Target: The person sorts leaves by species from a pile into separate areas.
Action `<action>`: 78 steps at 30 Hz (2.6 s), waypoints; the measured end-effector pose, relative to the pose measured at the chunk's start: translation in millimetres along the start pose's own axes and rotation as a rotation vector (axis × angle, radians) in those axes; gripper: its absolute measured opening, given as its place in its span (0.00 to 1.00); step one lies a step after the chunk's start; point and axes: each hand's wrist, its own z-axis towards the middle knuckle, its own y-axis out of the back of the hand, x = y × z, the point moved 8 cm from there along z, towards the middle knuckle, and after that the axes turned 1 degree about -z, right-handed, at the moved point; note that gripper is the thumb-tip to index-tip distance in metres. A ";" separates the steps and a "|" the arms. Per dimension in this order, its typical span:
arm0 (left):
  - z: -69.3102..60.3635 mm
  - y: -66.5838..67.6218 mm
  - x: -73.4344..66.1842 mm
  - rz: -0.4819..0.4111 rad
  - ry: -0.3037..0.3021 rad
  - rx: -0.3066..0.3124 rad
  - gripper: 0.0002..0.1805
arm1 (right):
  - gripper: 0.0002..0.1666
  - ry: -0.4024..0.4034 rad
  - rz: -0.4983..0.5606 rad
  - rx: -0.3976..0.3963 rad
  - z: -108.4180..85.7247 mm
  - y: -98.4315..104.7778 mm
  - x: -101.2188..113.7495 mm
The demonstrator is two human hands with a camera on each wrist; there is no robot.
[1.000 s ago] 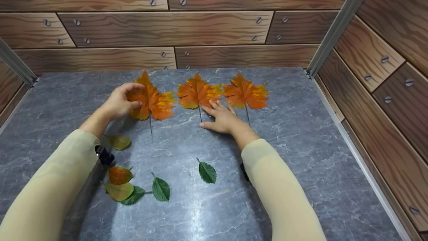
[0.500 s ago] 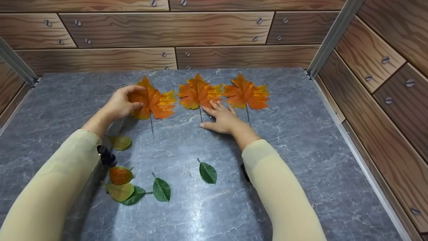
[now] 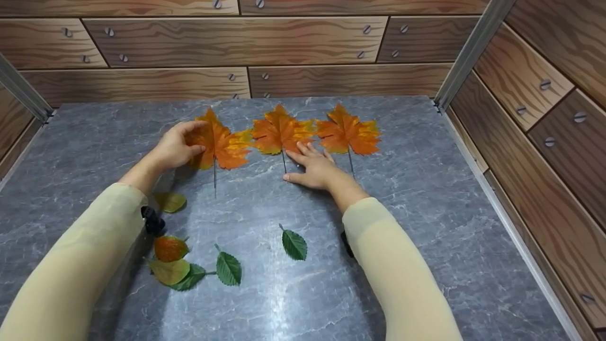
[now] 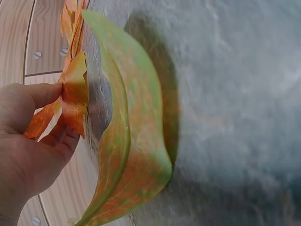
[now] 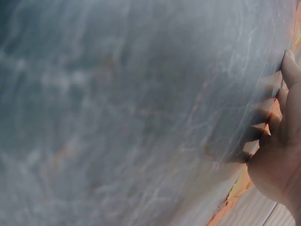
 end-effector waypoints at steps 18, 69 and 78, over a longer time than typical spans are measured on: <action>-1.0 -0.1 7.5 0.052 0.022 0.000 0.37 | 0.49 0.003 0.010 0.008 2.5 -0.4 2.1; -78.3 65.2 -21.8 -0.134 0.021 0.084 0.32 | 0.49 0.008 0.001 -0.004 0.2 1.0 1.1; -111.3 54.9 -31.2 -0.117 -0.067 0.144 0.23 | 0.50 0.005 0.014 -0.002 0.3 -0.3 1.0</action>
